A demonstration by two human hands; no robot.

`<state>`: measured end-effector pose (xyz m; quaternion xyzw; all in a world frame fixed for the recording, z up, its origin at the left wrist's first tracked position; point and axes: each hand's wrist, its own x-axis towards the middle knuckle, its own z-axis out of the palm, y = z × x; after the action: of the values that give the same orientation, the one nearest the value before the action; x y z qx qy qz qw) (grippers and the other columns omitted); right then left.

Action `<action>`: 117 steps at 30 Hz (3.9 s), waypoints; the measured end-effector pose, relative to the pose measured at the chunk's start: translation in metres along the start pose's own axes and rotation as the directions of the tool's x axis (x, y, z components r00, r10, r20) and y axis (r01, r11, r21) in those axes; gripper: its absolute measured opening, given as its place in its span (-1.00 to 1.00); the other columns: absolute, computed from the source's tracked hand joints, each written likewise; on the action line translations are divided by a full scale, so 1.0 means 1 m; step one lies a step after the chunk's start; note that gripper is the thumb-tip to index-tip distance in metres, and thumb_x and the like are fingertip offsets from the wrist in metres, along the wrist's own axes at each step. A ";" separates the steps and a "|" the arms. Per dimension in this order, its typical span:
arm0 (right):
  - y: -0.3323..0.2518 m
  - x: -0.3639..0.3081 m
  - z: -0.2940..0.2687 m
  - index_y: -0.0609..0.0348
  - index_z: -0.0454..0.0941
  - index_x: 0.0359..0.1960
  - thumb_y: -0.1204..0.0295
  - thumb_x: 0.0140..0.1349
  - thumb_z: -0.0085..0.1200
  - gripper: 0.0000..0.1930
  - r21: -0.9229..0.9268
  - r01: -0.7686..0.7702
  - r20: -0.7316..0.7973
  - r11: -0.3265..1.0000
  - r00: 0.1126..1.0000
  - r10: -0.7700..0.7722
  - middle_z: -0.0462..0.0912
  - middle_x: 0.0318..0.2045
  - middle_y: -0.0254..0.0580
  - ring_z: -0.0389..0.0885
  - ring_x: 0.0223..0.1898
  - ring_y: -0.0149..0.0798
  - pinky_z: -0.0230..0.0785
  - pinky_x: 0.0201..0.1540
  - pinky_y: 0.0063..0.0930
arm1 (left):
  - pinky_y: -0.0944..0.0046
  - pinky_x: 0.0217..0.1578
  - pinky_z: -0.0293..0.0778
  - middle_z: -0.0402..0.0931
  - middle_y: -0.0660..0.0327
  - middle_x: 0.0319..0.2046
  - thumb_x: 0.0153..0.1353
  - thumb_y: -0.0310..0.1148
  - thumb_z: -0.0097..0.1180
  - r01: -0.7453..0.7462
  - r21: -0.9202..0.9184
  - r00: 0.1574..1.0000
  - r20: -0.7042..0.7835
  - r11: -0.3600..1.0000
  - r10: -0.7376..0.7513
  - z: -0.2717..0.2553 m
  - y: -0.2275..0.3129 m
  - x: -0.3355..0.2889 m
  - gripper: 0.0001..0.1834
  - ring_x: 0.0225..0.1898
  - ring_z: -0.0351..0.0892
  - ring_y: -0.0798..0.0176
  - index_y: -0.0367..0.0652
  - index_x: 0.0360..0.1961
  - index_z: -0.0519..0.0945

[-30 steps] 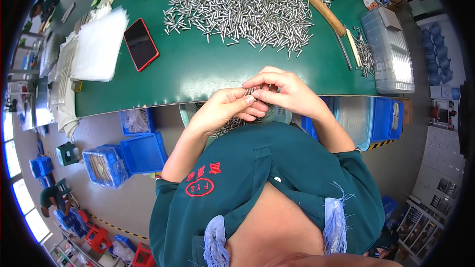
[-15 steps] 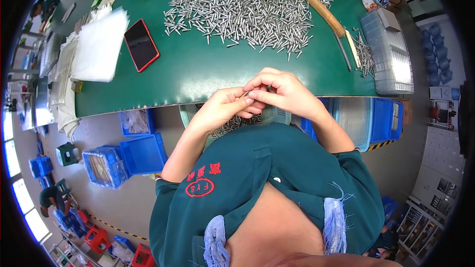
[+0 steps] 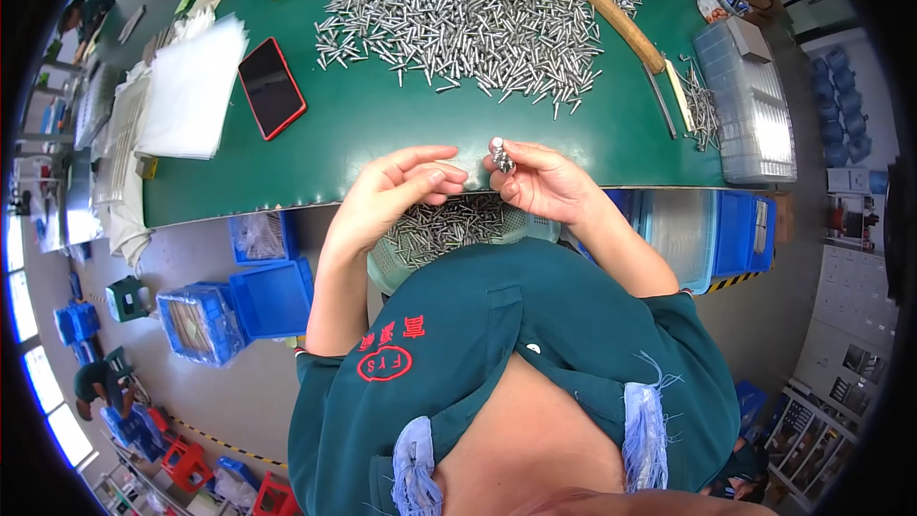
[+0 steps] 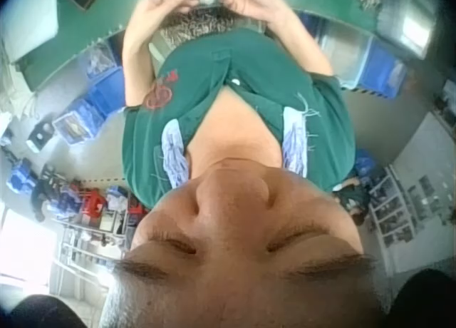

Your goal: Sorting and inspecting small metal pins/components on a workbench.

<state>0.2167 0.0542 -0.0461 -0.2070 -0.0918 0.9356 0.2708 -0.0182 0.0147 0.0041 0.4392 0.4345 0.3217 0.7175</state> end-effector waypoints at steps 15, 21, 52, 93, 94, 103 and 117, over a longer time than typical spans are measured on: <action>-0.018 -0.005 0.012 0.19 0.56 -0.14 0.34 0.26 0.08 -0.78 -0.953 0.111 -0.004 0.281 0.924 -0.382 0.56 -0.35 -0.45 0.47 -0.41 -0.57 0.35 -0.35 -0.68 | 0.38 -0.16 0.47 0.61 0.10 -0.15 0.27 -0.42 0.00 -0.152 0.468 0.934 -0.220 0.871 0.281 -0.009 -0.011 0.023 -0.66 -0.15 0.59 0.34 -0.30 0.06 0.46; -0.038 -0.003 0.008 0.06 0.57 -0.16 0.34 0.15 0.12 -0.77 -0.895 -0.139 0.209 -0.423 0.708 -0.675 0.56 -0.38 -0.27 0.59 -0.34 -0.26 0.44 -0.27 -0.40 | 0.21 -0.12 0.43 0.54 0.13 -0.21 0.16 -0.38 0.09 -0.174 0.900 0.795 -0.111 0.400 0.596 -0.010 -0.015 0.073 -0.71 -0.16 0.53 0.07 -0.14 -0.07 0.55; -0.048 0.012 0.018 0.11 0.59 -0.20 0.25 0.28 0.05 -0.77 -0.894 0.190 -0.063 0.405 0.842 -0.535 0.56 -0.41 -0.53 0.38 -0.44 -0.65 0.21 -0.44 -0.76 | 0.43 -0.35 0.36 0.49 0.27 -0.35 0.07 -0.36 0.23 -0.396 0.511 0.828 -0.159 0.763 0.537 0.006 0.006 0.111 -0.73 -0.42 0.37 0.45 -0.22 -0.19 0.59; -0.050 0.023 -0.017 0.00 0.26 0.26 -0.11 0.17 -0.03 -0.30 -0.501 -0.093 0.499 -0.861 0.781 -0.375 0.21 0.30 -0.15 0.04 0.35 -0.05 -0.22 0.37 0.03 | -0.47 0.15 -0.07 0.05 0.16 0.34 -0.01 0.19 0.15 -0.043 0.987 0.811 0.125 -0.154 0.572 -0.010 -0.034 0.103 -0.18 0.35 -0.05 -0.12 0.16 0.28 0.28; -0.045 0.020 -0.013 -0.01 0.25 0.26 -0.12 0.17 -0.04 -0.30 -0.483 -0.086 0.494 -0.871 0.795 -0.352 0.22 0.29 -0.17 0.04 0.35 -0.06 -0.23 0.37 0.05 | -0.46 0.16 -0.07 0.05 0.15 0.34 -0.01 0.18 0.15 -0.013 0.990 0.832 0.087 -0.138 0.548 -0.007 -0.036 0.094 -0.18 0.36 -0.06 -0.12 0.14 0.28 0.29; -0.016 0.024 -0.005 -0.06 0.22 0.29 -0.12 0.16 -0.03 -0.29 -0.497 0.100 0.515 -0.862 0.834 -0.200 0.23 0.29 -0.21 0.08 0.35 -0.10 -0.25 0.37 0.05 | -0.34 0.23 -0.11 -0.07 -0.05 0.36 0.06 0.11 0.14 0.093 0.993 0.853 -0.117 0.074 0.509 0.000 -0.050 0.052 -0.12 0.38 -0.13 -0.13 0.00 0.35 0.13; -0.021 -0.013 -0.012 0.04 0.54 -0.06 0.33 0.09 0.19 -0.65 -0.785 0.035 0.537 -0.619 0.536 -0.651 0.57 -0.06 -0.27 0.34 0.18 -0.07 0.04 0.26 -0.08 | -0.39 0.23 -0.20 -0.09 0.02 0.38 0.15 0.23 -0.06 0.211 0.977 0.763 -0.182 0.027 0.620 -0.036 -0.025 0.105 -0.20 0.41 -0.19 -0.07 0.10 0.35 0.13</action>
<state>0.2416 0.0658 -0.0469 -0.4365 -0.8080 0.1331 0.3727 -0.0051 0.1058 -0.0629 0.7423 0.6502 0.1610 -0.0172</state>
